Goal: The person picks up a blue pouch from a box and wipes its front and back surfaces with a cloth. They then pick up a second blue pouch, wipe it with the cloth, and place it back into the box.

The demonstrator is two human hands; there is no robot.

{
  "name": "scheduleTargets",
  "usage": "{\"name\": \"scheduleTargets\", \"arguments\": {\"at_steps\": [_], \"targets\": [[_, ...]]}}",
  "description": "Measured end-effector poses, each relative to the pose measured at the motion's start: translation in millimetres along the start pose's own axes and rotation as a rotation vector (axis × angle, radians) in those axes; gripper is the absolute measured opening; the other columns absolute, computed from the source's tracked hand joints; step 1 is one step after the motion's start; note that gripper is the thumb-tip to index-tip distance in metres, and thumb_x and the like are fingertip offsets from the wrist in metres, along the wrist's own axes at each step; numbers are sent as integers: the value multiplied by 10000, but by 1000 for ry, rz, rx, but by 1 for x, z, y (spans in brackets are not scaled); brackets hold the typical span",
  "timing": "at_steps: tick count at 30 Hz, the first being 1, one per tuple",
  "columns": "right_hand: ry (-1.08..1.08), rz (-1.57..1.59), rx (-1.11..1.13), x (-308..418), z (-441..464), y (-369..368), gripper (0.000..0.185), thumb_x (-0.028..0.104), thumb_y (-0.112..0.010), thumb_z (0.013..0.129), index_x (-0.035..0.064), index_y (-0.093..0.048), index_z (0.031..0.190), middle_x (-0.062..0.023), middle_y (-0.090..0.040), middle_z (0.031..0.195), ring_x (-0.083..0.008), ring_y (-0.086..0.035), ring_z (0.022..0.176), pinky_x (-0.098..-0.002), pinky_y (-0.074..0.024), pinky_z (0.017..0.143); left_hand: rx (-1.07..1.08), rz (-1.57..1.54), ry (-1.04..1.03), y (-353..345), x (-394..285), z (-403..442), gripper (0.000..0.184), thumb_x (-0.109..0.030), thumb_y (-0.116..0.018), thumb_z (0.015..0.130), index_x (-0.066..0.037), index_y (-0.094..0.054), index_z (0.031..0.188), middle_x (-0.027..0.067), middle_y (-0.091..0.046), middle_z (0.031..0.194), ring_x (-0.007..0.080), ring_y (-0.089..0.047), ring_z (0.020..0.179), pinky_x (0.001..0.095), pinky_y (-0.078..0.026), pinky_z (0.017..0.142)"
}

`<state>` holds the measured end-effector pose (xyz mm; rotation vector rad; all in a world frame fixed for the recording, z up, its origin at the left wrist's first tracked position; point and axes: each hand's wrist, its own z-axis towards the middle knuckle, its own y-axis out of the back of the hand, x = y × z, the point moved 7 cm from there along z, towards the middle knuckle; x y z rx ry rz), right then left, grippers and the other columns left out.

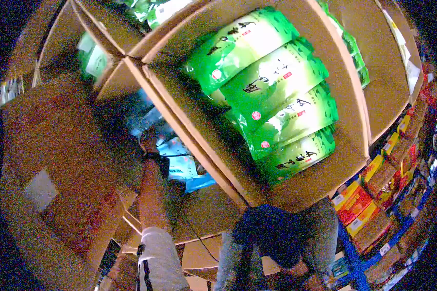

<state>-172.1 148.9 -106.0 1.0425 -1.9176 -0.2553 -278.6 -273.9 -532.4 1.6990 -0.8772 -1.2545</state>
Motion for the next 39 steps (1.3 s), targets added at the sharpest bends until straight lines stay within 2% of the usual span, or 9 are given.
{"name": "scheduleTargets", "arguments": {"at_steps": [3, 5, 7, 13, 25, 29, 34, 37, 39], "targets": [[123, 51, -106, 25, -10, 18, 255, 252, -592, 692, 112, -628, 902, -42, -543, 666, -250, -537, 649, -389, -398, 544, -160, -419, 677, 69, -87, -60, 483, -324, -832, 555, 29, -651, 831, 117, -658, 796, 202, -583, 657, 344, -465, 641], [243, 116, -190, 36, -23, 25, 262, 254, -592, 686, 108, -627, 902, -41, -522, 648, -243, -533, 649, -393, -393, 545, -396, -797, 473, 29, -56, -84, 436, -329, -826, 570, 11, -641, 770, 85, -649, 724, 161, -536, 581, 337, -439, 574], [186, 94, -133, 24, -38, 12, 304, 266, -594, 678, 92, -620, 926, -48, -561, 696, -253, -533, 662, -387, -396, 554, -169, -334, 531, 96, -131, -112, 387, -314, -799, 619, 3, -632, 766, 84, -650, 719, 163, -541, 589, 338, -443, 577], [195, 89, -167, 25, -92, 15, 357, 253, -556, 742, 87, -534, 1058, -86, -477, 927, -265, -436, 879, -385, -323, 727, -49, -792, 163, 164, -259, -186, 268, -219, -671, 781, 30, -592, 839, 94, -639, 748, 145, -547, 638, 324, -438, 598], [668, 504, -316, 142, -167, 62, 490, 227, -481, 871, 75, -361, 1322, -164, -309, 1390, -289, -241, 1311, -381, -179, 1072, 309, -1760, 576, 418, -398, -329, 381, -33, -588, 802, -27, -469, 1164, 66, -570, 1058, 176, -563, 946, 311, -452, 839], [653, -6, -312, 210, -199, 73, 624, 319, -483, 838, 126, -244, 1381, -186, -28, 1462, -499, 54, 1295, -702, -97, 930, 169, -1702, 255, 475, -439, -338, 349, -68, -519, 847, -20, -453, 1187, 59, -553, 1110, 177, -554, 990, 334, -458, 849], [798, 198, -627, 235, -163, 163, 550, 198, -450, 851, 85, -283, 1362, -177, -208, 1426, -390, -124, 1321, -492, -163, 1040, 292, -1764, 21, 540, -467, -355, 507, 41, -546, 749, 12, -395, 1233, 111, -521, 1176, 234, -523, 1066, 373, -416, 924], [613, 712, -279, 217, -121, 191, 429, 217, -366, 939, 10, -334, 1314, -152, -362, 1355, -223, -337, 1247, -310, -228, 1042, 282, -1804, -13, 563, -488, -367, 573, 20, -542, 728, 20, -356, 1269, 138, -490, 1220, 258, -494, 1108, 389, -386, 958], [950, 519, -561, 240, -150, 199, 466, 268, -348, 951, 24, -279, 1341, -125, -342, 1344, -210, -338, 1217, -309, -240, 1026, 222, -1824, 0, 573, -493, -362, 633, -10, -534, 709, 28, -318, 1303, 158, -451, 1265, 271, -466, 1139, 394, -368, 979]]}}
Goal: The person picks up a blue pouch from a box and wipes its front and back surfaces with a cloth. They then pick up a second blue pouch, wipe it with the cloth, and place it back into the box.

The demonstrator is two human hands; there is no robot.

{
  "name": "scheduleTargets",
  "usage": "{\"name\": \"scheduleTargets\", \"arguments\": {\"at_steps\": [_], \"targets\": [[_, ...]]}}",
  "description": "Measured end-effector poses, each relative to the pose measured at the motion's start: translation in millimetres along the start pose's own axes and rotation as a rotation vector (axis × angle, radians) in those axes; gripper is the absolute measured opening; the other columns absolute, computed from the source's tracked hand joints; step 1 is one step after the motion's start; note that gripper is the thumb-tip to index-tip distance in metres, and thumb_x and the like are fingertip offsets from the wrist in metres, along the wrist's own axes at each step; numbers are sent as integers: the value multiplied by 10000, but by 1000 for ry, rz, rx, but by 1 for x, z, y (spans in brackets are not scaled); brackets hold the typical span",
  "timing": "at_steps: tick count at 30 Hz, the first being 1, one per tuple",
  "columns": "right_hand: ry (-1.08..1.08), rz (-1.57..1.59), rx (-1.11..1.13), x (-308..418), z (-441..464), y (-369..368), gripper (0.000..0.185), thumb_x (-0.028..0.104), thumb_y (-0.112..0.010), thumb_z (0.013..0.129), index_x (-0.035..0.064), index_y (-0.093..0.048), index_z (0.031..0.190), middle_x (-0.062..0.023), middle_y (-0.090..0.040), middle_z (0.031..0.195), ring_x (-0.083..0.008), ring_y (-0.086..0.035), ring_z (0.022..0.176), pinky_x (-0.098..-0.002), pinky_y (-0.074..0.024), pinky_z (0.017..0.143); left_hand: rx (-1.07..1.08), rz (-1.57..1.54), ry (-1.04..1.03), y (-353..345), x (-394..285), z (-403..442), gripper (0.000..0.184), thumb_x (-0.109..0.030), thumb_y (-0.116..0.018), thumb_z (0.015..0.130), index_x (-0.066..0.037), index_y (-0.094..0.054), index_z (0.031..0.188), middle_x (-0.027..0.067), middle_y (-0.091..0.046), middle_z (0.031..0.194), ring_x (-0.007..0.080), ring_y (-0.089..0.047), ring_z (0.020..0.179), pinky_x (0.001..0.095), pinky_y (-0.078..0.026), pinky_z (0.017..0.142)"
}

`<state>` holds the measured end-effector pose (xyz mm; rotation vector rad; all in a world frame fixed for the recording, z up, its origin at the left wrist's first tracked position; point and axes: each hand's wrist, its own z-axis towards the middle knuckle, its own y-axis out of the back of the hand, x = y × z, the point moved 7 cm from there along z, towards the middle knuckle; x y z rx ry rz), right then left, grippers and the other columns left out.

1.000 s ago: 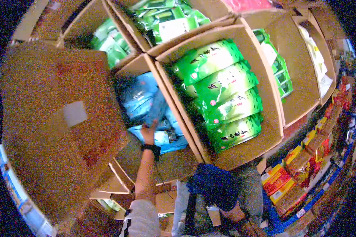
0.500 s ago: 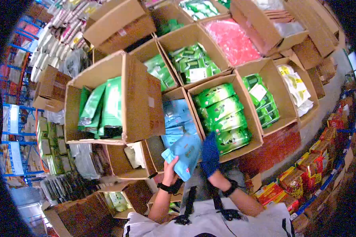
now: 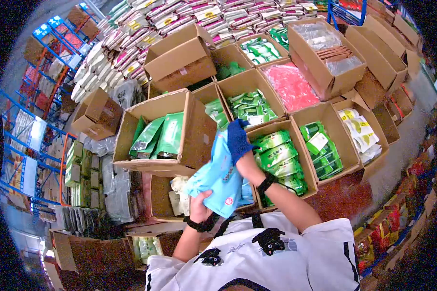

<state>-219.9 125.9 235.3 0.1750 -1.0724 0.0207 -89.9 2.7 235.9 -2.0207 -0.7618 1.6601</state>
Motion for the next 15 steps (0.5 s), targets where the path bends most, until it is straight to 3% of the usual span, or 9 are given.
{"name": "scheduleTargets", "arguments": {"at_steps": [2, 3, 4, 5, 8, 10, 11, 12, 15], "targets": [[-120, 100, -6, 38, -27, -15, 474, 100, -415, 905, 13, -260, 1343, -150, -348, 1341, -217, -312, 1270, -319, -234, 1046, 24, -11, -51, -10, -10, 7, 643, -15, -526, 716, 23, -301, 1317, 157, -439, 1277, 263, -448, 1159, 388, -351, 993], [-67, 400, 14, 56, -41, -31, 507, 160, -466, 867, 44, -303, 1333, -163, -311, 1364, -291, -206, 1317, -424, -192, 1055, 24, 30, -116, -20, -19, 9, 618, -33, -494, 737, 9, -301, 1323, 150, -435, 1285, 253, -450, 1161, 377, -354, 992], [79, -336, 128, 101, -52, -30, 546, 267, -515, 816, 103, -364, 1314, -167, -278, 1382, -400, -97, 1324, -579, -123, 1018, 147, -17, -124, -4, -12, 16, 558, -115, -475, 818, -22, -293, 1337, 140, -391, 1331, 253, -401, 1209, 377, -302, 1030], [241, -491, 325, 111, -71, -50, 565, 350, -533, 779, 150, -411, 1294, -153, -267, 1389, -490, -58, 1294, -683, -88, 946, 172, 41, -112, 24, -1, 25, 533, -170, -442, 861, -36, -274, 1349, 130, -353, 1359, 251, -363, 1237, 380, -263, 1050], [281, -415, 367, 143, -66, -46, 467, 331, -489, 830, 207, -442, 1278, -133, -360, 1314, -490, -138, 1276, -676, -88, 943, 320, 536, -273, 6, -19, 16, 510, -290, -349, 941, -70, -212, 1380, 100, -256, 1420, 243, -274, 1292, 384, -178, 1086], [412, -518, 347, 146, -48, -41, 443, 341, -490, 846, 189, -459, 1261, -127, -426, 1247, -464, -227, 1248, -643, -102, 963, 239, 1074, -486, 16, -20, 19, 458, -261, -325, 945, -39, -288, 1344, 111, -349, 1363, 234, -359, 1243, 372, -268, 1050], [404, -537, 324, 142, -37, -34, 435, 327, -489, 851, 171, -462, 1255, -134, -436, 1239, -451, -228, 1254, -629, -109, 971, 187, 131, -198, 21, -17, 19, 471, -253, -438, 908, -38, -336, 1315, 116, -393, 1325, 230, -427, 1183, 365, -339, 1003], [395, -556, 301, 137, -26, -28, 427, 313, -488, 855, 152, -466, 1250, -141, -445, 1230, -437, -230, 1261, -614, -116, 980, 41, 141, -225, -3, -39, 6, 533, -152, -549, 810, -9, -362, 1288, 121, -434, 1280, 223, -479, 1121, 348, -388, 955], [292, -437, 78, 108, 13, 2, 407, 198, -467, 864, 81, -454, 1253, -175, -454, 1228, -407, -268, 1258, -513, -183, 1016, 149, 125, -164, -31, -47, -10, 646, 8, -521, 669, 62, -332, 1284, 142, -453, 1259, 236, -479, 1119, 353, -375, 955]]}}
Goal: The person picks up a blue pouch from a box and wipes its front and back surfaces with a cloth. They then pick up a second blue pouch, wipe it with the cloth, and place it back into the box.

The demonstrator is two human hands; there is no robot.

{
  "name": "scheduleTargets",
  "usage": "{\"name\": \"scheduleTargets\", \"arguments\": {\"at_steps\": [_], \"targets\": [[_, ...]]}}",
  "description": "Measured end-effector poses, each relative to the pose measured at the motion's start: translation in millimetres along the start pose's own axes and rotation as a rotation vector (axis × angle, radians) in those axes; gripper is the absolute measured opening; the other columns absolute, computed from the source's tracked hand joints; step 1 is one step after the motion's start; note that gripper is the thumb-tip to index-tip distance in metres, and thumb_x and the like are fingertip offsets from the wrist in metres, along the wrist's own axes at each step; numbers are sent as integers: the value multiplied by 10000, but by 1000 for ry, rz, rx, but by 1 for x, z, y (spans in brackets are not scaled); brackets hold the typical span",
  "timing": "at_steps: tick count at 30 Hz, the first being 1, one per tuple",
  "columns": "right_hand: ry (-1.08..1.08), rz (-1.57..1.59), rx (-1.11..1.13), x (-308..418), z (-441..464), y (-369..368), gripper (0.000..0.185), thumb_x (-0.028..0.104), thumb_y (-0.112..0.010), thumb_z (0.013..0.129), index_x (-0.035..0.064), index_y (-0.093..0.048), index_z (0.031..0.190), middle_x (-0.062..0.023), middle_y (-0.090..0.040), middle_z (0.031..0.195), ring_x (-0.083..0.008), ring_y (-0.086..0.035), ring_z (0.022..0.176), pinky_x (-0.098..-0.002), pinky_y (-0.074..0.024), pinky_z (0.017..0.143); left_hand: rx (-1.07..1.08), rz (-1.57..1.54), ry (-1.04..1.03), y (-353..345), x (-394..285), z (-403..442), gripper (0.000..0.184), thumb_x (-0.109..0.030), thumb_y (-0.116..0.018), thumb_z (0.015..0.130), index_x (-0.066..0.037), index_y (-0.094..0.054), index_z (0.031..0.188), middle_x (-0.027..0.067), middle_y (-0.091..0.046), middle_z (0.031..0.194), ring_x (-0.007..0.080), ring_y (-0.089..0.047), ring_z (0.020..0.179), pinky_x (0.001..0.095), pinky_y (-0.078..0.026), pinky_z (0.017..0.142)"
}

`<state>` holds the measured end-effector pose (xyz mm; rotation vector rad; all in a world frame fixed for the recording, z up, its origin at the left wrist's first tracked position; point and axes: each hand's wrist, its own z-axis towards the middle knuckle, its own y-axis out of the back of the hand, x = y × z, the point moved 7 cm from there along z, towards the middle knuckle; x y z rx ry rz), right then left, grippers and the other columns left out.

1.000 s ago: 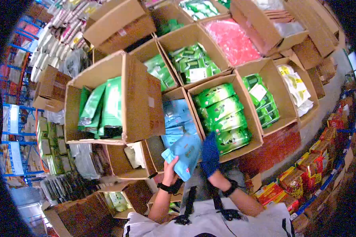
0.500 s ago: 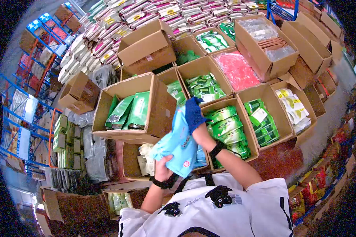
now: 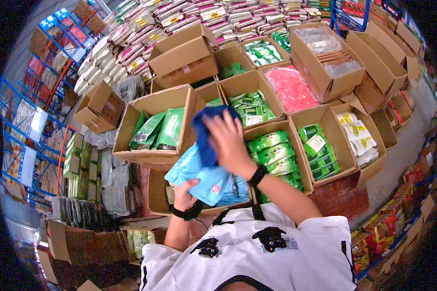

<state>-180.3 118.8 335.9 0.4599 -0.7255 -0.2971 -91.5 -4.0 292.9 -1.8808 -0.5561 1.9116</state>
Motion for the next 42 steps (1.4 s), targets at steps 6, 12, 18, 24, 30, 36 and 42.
{"name": "scheduleTargets", "arguments": {"at_steps": [6, 12, 18, 24, 30, 36, 42], "targets": [[-26, 270, 7, -34, 0, -11, 426, 95, -418, 851, 29, -413, 1272, -162, -376, 1335, -335, -275, 1277, -447, -158, 1060, 6, -117, 1, -16, -3, -6, 663, 3, -541, 678, 61, -311, 1297, 147, -420, 1294, 232, -449, 1147, 352, -360, 965], [114, 189, 237, 83, -41, -22, 480, 255, -443, 864, 48, -379, 1292, -141, -225, 1419, -404, -61, 1332, -555, -52, 1043, -101, 488, -148, 12, -3, -4, 576, -152, -626, 769, 35, -389, 1260, 137, -483, 1221, 203, -487, 1095, 334, -389, 932], [198, 382, 266, 68, -15, -26, 368, 210, -537, 763, 20, -514, 1078, -131, -492, 1142, -340, -430, 1077, -465, -281, 955, 162, 1143, -320, -17, -38, -9, 195, -25, -573, 738, 9, -564, 930, 163, -601, 905, 331, -577, 861, 366, -449, 771], [60, 564, 214, 31, -25, -48, 276, 177, -581, 753, 6, -565, 969, -164, -564, 898, -340, -529, 876, -369, -403, 802, -1, 1405, -141, 2, -31, -16, 196, -10, -557, 690, -10, -577, 885, 179, -549, 819, 351, -506, 786, 369, -424, 712], [-21, 412, 9, 27, -35, -44, 200, 147, -592, 715, -5, -581, 845, -166, -587, 849, -344, -552, 820, -381, -433, 698, -80, 1764, -443, -22, -35, -18, 93, -42, -580, 678, -26, -519, 747, 101, -495, 781, 271, -482, 779, 384, -386, 681], [5, 257, -152, 17, -37, -30, 118, 137, -622, 646, 52, -603, 726, -127, -580, 660, -339, -552, 619, -388, -437, 588, -114, 1639, -629, -36, -35, -24, 97, -50, -548, 774, -19, -482, 710, 120, -435, 658, 294, -456, 657, 367, -325, 608], [-2, 141, -169, -22, -42, -27, 65, 105, -612, 634, 80, -581, 686, -110, -571, 641, -310, -545, 589, -364, -434, 555, -173, 1428, -661, -28, -31, -26, 165, -77, -530, 812, 2, -478, 677, 135, -401, 626, 304, -423, 617, 362, -313, 578]]}}
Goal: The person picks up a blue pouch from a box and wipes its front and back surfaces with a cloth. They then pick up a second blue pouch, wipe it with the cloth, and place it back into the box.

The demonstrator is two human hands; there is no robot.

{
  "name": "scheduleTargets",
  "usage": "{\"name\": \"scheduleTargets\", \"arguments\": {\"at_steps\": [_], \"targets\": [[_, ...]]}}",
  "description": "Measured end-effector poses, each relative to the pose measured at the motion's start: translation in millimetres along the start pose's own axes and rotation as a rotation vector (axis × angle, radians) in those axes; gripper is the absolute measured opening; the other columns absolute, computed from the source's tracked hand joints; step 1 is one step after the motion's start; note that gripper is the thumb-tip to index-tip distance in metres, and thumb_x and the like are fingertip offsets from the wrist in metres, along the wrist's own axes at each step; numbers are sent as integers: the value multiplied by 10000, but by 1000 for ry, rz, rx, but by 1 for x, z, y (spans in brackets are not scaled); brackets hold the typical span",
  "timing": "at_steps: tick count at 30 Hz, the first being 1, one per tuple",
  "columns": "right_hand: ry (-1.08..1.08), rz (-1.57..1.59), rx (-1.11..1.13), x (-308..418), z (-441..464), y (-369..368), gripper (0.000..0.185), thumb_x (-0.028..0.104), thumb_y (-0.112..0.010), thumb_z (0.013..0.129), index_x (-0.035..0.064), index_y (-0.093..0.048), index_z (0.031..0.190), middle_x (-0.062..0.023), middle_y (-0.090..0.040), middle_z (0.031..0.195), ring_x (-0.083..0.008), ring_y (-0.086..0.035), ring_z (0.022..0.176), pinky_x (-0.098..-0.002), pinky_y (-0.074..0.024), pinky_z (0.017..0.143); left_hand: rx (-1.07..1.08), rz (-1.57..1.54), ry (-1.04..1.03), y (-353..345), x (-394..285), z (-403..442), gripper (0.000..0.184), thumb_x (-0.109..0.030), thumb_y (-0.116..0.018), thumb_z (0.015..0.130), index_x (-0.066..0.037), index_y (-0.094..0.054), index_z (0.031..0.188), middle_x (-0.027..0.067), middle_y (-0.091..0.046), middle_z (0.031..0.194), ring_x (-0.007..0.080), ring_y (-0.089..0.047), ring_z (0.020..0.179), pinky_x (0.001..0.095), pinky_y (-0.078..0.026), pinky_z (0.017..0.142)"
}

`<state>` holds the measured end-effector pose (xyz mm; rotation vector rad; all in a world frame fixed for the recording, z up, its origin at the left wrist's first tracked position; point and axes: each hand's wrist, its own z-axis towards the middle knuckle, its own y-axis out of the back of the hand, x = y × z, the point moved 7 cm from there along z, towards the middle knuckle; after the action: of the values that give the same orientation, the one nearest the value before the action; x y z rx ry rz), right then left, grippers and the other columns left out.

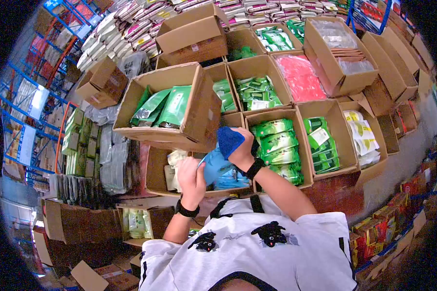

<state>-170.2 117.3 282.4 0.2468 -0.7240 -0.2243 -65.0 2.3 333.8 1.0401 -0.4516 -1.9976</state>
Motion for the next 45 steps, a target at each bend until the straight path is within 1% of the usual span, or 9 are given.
{"name": "scheduleTargets", "arguments": {"at_steps": [5, 9, 12, 14, 22, 27, 34, 39, 45], "targets": [[-224, 42, -111, -54, -13, 23, 81, 32, -543, 723, 20, -602, 776, -116, -608, 696, -272, -586, 643, -348, -449, 612, -197, -73, 74, 26, 13, -10, 101, -39, -523, 761, 10, -483, 683, 142, -432, 657, 313, -423, 622, 358, -337, 571], [-445, 5, -314, -141, -49, 70, 203, 16, -486, 800, -8, -571, 983, -84, -618, 895, -167, -547, 781, -304, -434, 724, -426, -394, 279, 76, 38, -4, 330, -262, -422, 930, 7, -450, 740, 28, -403, 694, 114, -390, 652, 255, -325, 577], [-657, 840, -683, -200, -95, 64, 196, 53, -475, 862, -3, -547, 1036, -31, -595, 950, -138, -530, 813, -290, -436, 745, -367, -339, 243, 87, 49, -1, 335, -252, -441, 912, 1, -448, 693, 51, -408, 688, 149, -403, 627, 263, -326, 583], [-758, 351, -249, -183, -87, 65, 222, 82, -456, 899, 11, -508, 1103, -20, -561, 1018, -117, -526, 895, -280, -445, 787, -270, -114, 137, 86, 39, 8, 308, -245, -440, 913, 7, -495, 745, 66, -460, 698, 180, -450, 665, 278, -356, 623], [-430, 789, 51, -63, -8, 51, 245, 146, -426, 904, 1, -567, 1042, -95, -613, 993, -189, -576, 934, -303, -446, 837, 11, 584, -309, 44, 0, 28, 242, -105, -629, 613, -193, -636, 838, 14, -487, 837, 208, -471, 857, 417, -331, 809], [-388, 567, 976, 3, -53, -16, 519, 173, -559, 837, 10, -365, 1290, -176, -456, 1257, -240, -416, 1181, -339, -289, 1011, 40, 530, -354, 21, 0, 31, 266, -165, -671, 600, -240, -635, 852, 12, -479, 936, 219, -428, 962, 441, -318, 859], [-329, 565, 529, 17, -35, -28, 323, 103, -593, 783, -26, -540, 1074, -144, -608, 752, -205, -591, 699, -329, -460, 666, 96, 471, -249, 18, 5, 34, 282, -310, -723, 622, -126, -611, 804, 84, -485, 917, 287, -430, 928, 451, -283, 859], [-565, 632, 450, -2, -47, -25, 148, 65, -635, 755, -26, -612, 870, -72, -612, 704, -65, -524, 679, -271, -450, 618, -55, 139, 116, 37, 40, 29, 387, -296, -789, 559, -83, -604, 824, 78, -522, 920, 278, -455, 938, 407, -312, 862], [-662, 719, 314, -13, -34, -2, 131, 94, -682, 753, -10, -632, 815, -4, -608, 716, -44, -507, 663, -237, -442, 599, -51, -611, 466, 13, 77, -9, 158, -35, -648, 788, 34, -598, 921, 56, -615, 852, 107, -554, 769, 230, -440, 702]]}}
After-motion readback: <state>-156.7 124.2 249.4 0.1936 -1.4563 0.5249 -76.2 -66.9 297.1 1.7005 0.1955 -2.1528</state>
